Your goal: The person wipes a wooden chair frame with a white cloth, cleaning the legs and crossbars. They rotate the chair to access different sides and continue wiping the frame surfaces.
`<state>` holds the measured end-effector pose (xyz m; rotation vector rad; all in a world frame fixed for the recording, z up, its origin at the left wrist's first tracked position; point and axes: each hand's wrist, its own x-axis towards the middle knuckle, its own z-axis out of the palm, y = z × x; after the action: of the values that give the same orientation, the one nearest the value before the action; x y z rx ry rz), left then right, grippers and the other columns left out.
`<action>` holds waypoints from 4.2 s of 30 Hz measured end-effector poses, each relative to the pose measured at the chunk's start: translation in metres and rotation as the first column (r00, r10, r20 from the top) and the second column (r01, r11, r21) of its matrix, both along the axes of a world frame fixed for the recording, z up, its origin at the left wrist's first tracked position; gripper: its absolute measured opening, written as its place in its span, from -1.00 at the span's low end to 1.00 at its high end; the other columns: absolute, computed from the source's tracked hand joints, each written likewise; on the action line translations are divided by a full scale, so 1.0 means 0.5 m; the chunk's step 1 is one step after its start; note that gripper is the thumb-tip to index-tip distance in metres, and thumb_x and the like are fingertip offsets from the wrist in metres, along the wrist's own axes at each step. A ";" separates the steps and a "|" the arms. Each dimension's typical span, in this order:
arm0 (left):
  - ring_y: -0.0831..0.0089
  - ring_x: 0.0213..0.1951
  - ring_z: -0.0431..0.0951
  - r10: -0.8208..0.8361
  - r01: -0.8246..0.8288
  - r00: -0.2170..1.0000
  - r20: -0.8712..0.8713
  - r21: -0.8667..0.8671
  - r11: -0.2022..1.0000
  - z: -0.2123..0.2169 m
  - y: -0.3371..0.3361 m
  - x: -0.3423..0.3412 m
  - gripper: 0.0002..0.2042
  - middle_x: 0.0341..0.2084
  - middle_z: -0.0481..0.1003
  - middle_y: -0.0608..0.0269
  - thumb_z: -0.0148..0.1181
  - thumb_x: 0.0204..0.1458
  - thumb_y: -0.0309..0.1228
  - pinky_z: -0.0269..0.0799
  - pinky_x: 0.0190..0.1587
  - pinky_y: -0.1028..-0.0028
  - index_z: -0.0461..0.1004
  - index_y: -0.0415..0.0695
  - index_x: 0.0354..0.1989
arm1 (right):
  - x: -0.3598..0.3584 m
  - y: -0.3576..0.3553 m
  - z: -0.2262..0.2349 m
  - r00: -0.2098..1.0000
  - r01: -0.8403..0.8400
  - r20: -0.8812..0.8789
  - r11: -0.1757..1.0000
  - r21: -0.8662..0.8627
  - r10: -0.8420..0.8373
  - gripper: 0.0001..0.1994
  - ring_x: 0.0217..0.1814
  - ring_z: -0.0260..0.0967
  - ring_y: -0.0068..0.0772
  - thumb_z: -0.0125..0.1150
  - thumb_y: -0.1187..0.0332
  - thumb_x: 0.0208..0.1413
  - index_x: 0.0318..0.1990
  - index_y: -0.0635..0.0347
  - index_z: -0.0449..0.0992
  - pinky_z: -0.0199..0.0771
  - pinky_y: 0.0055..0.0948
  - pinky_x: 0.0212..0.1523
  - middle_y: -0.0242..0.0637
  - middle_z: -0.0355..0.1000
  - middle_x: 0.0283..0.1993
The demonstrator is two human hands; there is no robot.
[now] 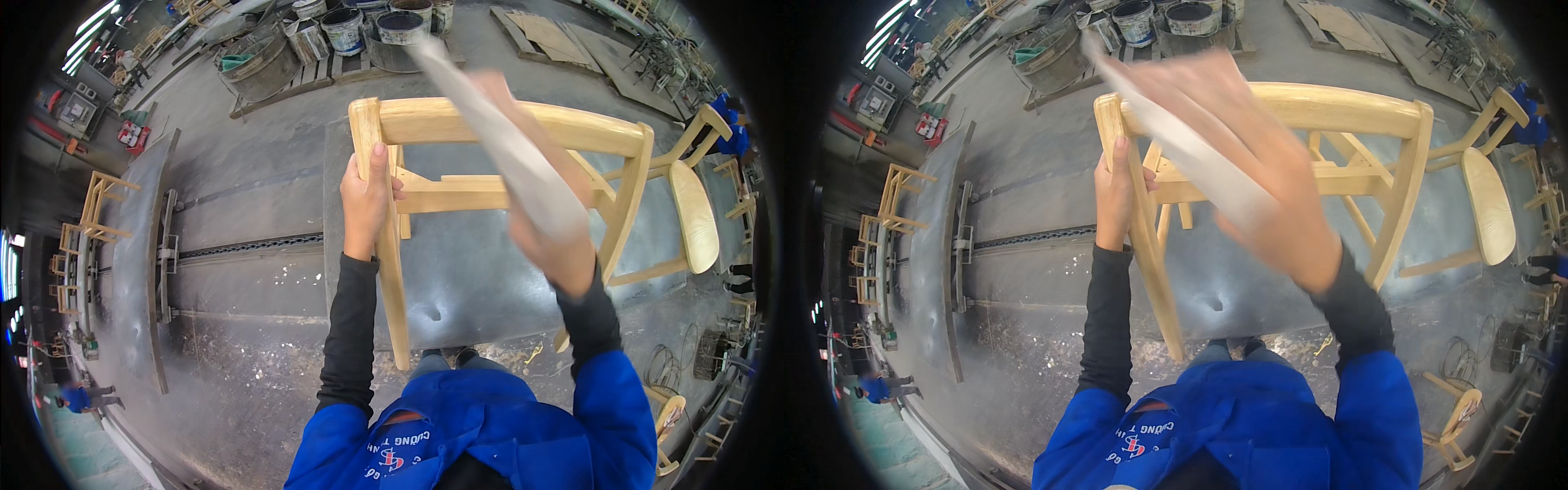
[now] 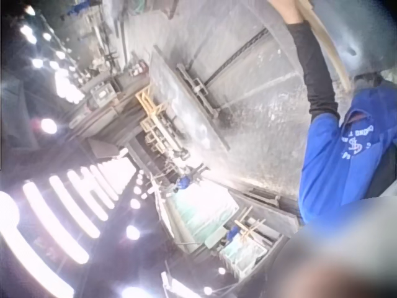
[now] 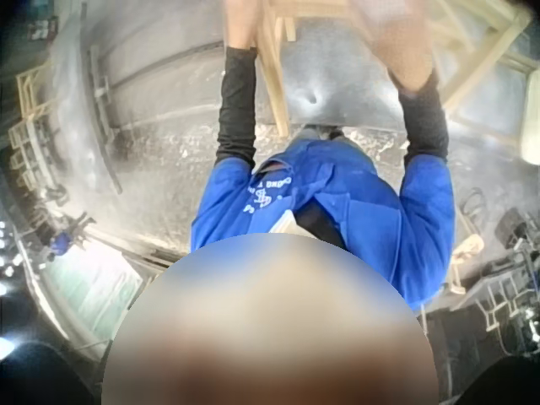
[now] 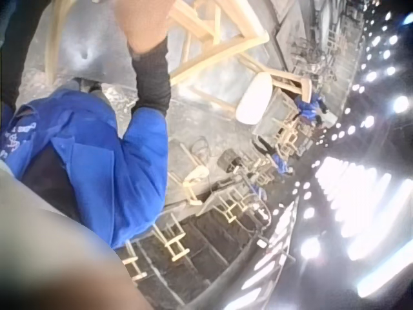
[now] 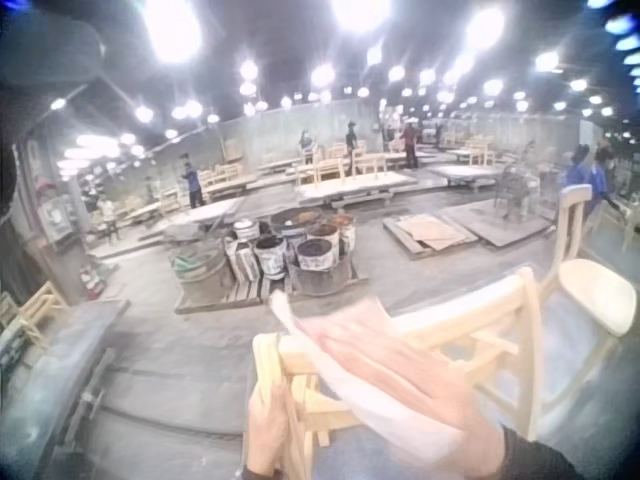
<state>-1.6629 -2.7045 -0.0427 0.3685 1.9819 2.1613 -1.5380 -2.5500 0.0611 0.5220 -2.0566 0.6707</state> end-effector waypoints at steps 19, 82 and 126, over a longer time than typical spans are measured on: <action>0.09 -0.49 0.58 0.134 -0.195 0.945 -0.298 -0.187 0.963 -0.002 -0.038 0.036 -0.51 -0.59 0.52 0.01 0.07 0.13 0.04 0.44 -0.34 0.21 0.35 -0.25 -0.15 | -0.120 -0.148 0.122 0.737 -0.084 0.476 0.634 0.769 -0.479 -0.58 -0.24 0.49 -0.09 0.17 0.45 -0.14 -0.02 0.24 0.47 0.50 -0.25 -0.25 -0.08 0.50 -0.16; 0.13 -0.18 0.52 0.402 -0.684 0.653 -0.642 -0.270 0.678 0.088 0.198 0.018 -0.55 -0.23 0.52 -0.01 -0.32 0.31 -0.06 0.38 -0.10 0.28 0.39 -0.14 0.02 | 0.211 0.616 -0.094 0.810 0.586 -0.075 0.809 0.051 -0.582 -0.72 0.08 0.43 -0.08 0.17 0.54 0.02 -0.07 0.24 0.56 0.39 -0.22 0.08 -0.15 0.50 0.00; 0.14 -0.28 0.58 0.283 -0.226 0.959 0.024 -0.538 0.812 -0.446 -0.082 0.424 -0.55 -0.39 0.52 -0.07 0.34 -0.09 -0.30 0.43 -0.22 0.29 0.37 -0.26 -0.06 | 0.144 0.570 -0.314 0.497 0.859 0.480 0.489 -0.153 -0.723 -0.42 0.08 0.37 0.05 -0.16 -0.11 0.26 0.09 0.26 0.38 0.34 -0.19 0.03 -0.02 0.40 0.05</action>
<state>-1.4510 -2.7454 -0.2659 -0.1043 2.5659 1.5946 -1.4662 -2.2651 -0.0958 -0.8710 -2.0979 0.5488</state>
